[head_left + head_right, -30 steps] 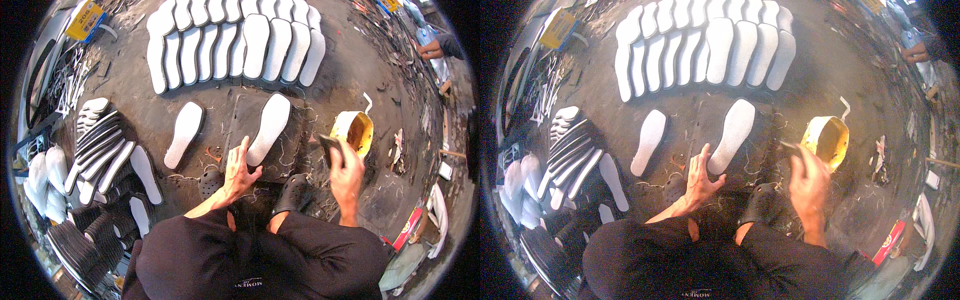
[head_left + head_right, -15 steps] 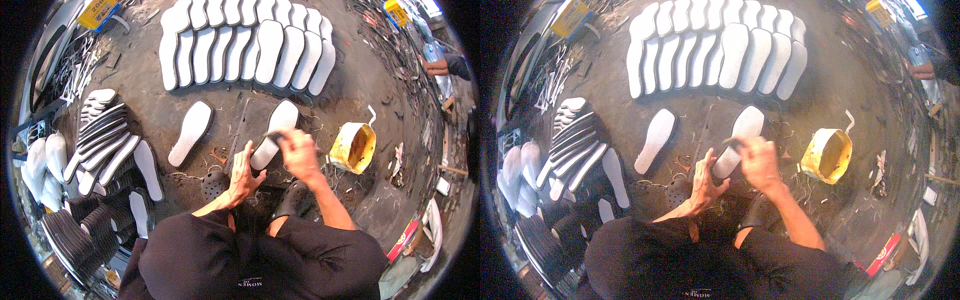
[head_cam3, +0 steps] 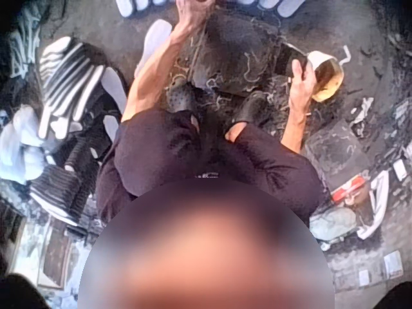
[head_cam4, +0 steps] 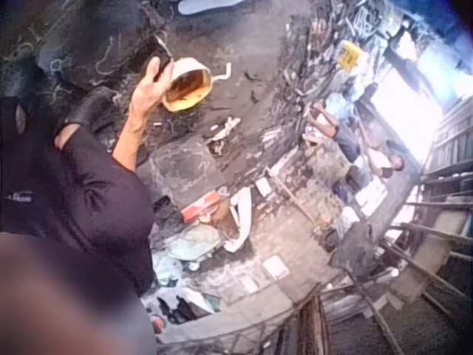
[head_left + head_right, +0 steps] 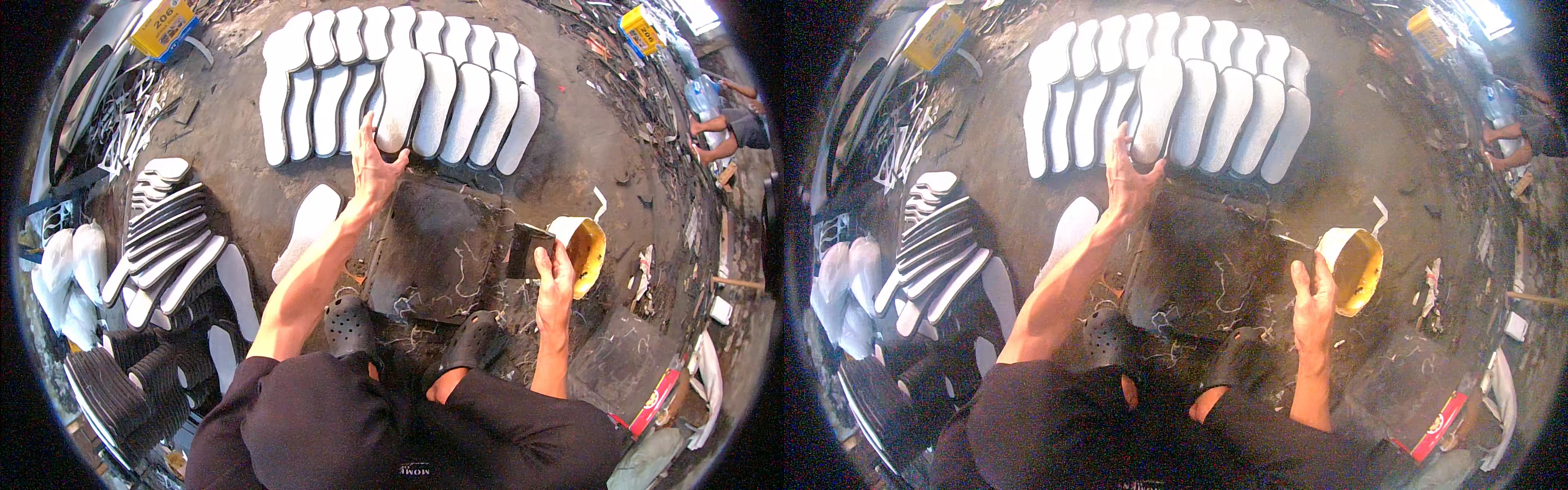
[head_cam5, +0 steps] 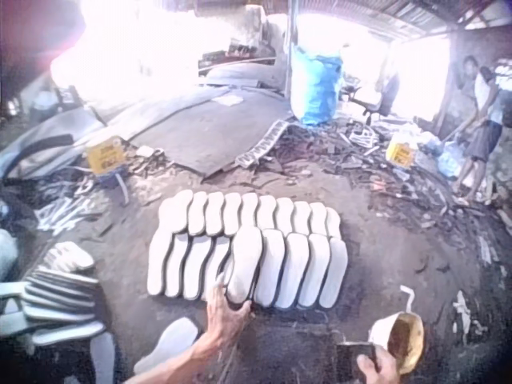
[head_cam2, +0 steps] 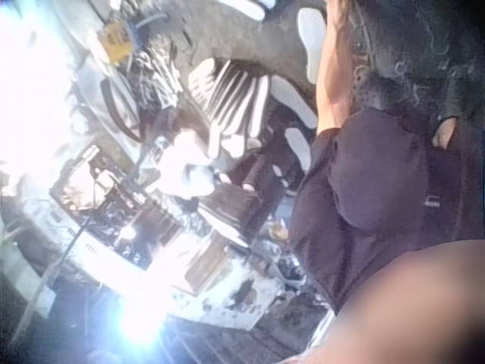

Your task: The person applies glue to white shoe insoles using a brush and places them on a pile. The person repeatedly picks up insoles, applies glue, and stacks them.

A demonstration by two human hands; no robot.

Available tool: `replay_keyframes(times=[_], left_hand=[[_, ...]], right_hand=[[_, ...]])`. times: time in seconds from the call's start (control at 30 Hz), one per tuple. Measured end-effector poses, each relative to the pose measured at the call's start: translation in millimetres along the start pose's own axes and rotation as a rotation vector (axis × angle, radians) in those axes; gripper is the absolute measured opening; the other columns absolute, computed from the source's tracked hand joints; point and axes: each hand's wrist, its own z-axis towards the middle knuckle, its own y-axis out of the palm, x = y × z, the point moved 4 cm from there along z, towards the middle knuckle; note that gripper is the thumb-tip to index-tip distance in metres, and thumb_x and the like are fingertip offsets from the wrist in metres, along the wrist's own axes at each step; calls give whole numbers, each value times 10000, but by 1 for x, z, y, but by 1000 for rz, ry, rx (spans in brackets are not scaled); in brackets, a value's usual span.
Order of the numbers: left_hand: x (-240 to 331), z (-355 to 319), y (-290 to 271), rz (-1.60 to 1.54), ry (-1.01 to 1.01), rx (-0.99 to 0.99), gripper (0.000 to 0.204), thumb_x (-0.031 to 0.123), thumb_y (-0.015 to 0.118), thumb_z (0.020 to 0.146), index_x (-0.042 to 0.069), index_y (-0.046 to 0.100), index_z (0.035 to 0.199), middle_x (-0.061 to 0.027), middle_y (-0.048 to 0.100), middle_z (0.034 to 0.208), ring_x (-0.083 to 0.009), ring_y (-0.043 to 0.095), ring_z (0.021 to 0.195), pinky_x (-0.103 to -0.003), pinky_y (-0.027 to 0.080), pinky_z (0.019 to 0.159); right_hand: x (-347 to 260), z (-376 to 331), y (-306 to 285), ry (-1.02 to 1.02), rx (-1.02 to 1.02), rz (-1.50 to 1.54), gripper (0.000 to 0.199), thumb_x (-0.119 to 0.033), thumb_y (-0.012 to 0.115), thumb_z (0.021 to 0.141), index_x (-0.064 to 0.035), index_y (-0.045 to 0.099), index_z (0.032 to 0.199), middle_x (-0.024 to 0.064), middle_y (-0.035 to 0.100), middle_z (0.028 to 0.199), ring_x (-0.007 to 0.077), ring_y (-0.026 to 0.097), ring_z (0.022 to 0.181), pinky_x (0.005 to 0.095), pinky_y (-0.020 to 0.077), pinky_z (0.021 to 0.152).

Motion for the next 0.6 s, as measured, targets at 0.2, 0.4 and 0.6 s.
replay_keyframes(times=[0.2,0.4,0.6], left_hand=[[-24,-42,-12,-6,79,-142,1086,234,983,863,88,368,1747,-229,508,1689,-395,569,1502,-498,509,1238],[-37,-78,-47,-49,71,14,1064,183,997,843,70,392,1711,-205,494,1584,-335,619,1364,-481,548,1173],[-42,-84,-57,-210,-458,366,1355,373,1055,796,70,146,1755,-223,539,1442,-358,606,1275,-512,520,1096]], right_hand=[[-25,20,-78,-86,127,-207,595,-249,731,1129,121,570,1566,183,689,1511,228,629,1383,381,451,1214],[-15,34,-126,-109,246,-187,525,-214,717,1138,96,597,1543,132,744,1417,183,684,1251,343,503,1116],[-1,23,-90,-133,144,-160,525,-164,693,1135,89,575,1580,146,747,1437,190,689,1285,348,500,1136]])
